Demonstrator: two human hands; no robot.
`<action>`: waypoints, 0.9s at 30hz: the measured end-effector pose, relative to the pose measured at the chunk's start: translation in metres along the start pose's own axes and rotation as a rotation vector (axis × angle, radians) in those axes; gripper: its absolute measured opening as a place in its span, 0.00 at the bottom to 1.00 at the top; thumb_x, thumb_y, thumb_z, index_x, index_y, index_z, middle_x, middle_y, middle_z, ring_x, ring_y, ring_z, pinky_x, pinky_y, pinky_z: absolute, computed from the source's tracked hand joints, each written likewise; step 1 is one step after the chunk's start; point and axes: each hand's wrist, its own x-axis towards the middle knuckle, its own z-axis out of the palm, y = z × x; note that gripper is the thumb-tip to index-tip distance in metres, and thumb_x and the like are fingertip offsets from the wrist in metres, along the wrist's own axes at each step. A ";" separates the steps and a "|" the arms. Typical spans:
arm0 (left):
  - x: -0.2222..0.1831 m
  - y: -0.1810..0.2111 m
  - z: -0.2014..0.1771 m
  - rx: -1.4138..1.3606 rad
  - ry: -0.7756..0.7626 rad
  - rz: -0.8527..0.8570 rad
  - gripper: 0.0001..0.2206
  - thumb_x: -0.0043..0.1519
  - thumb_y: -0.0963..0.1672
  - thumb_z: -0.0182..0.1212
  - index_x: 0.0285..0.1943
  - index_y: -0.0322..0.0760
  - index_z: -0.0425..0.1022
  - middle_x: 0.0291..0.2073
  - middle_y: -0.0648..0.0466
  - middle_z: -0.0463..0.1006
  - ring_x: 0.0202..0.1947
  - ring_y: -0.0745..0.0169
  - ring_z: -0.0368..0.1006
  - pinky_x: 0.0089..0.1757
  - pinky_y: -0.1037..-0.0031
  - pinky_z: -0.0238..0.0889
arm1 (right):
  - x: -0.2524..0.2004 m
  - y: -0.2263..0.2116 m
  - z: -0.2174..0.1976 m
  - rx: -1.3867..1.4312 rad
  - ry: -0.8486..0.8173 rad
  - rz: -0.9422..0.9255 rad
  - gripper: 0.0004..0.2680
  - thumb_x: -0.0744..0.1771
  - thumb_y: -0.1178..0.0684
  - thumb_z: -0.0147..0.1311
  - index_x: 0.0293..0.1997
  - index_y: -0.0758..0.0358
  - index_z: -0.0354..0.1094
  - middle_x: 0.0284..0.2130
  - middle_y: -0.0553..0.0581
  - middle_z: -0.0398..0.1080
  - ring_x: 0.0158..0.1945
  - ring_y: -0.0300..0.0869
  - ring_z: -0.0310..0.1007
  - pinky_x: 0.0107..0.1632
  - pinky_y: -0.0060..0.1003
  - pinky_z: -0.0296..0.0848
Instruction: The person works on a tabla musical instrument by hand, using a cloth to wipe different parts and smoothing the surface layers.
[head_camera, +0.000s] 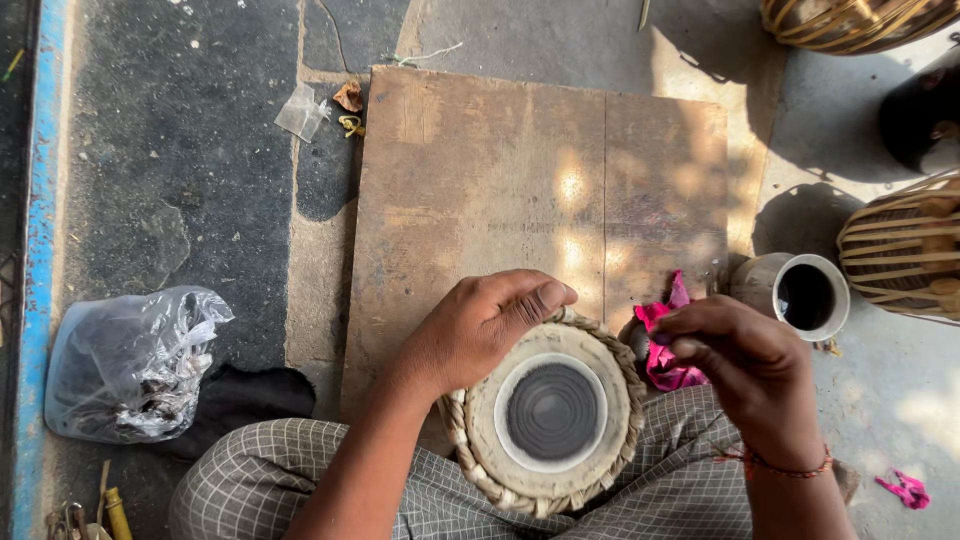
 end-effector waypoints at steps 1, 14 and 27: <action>0.000 0.000 0.000 0.029 0.011 -0.011 0.32 0.63 0.62 0.42 0.55 0.40 0.81 0.49 0.49 0.85 0.55 0.56 0.80 0.54 0.63 0.71 | 0.004 -0.016 0.007 -0.116 -0.080 -0.066 0.06 0.65 0.59 0.61 0.43 0.65 0.77 0.37 0.55 0.79 0.40 0.36 0.79 0.42 0.30 0.77; 0.008 -0.005 0.001 0.143 0.090 0.029 0.23 0.65 0.57 0.53 0.55 0.41 0.81 0.47 0.47 0.85 0.51 0.56 0.81 0.51 0.63 0.72 | 0.031 -0.050 0.049 -0.502 -0.300 -0.429 0.10 0.63 0.55 0.65 0.47 0.55 0.78 0.40 0.53 0.75 0.43 0.44 0.78 0.42 0.37 0.78; 0.011 -0.005 0.000 0.183 0.088 0.050 0.21 0.65 0.55 0.54 0.54 0.41 0.82 0.48 0.49 0.85 0.52 0.58 0.81 0.52 0.65 0.72 | 0.019 -0.056 0.045 -0.691 -0.247 -0.507 0.08 0.63 0.56 0.64 0.46 0.55 0.78 0.38 0.52 0.74 0.41 0.44 0.77 0.41 0.39 0.77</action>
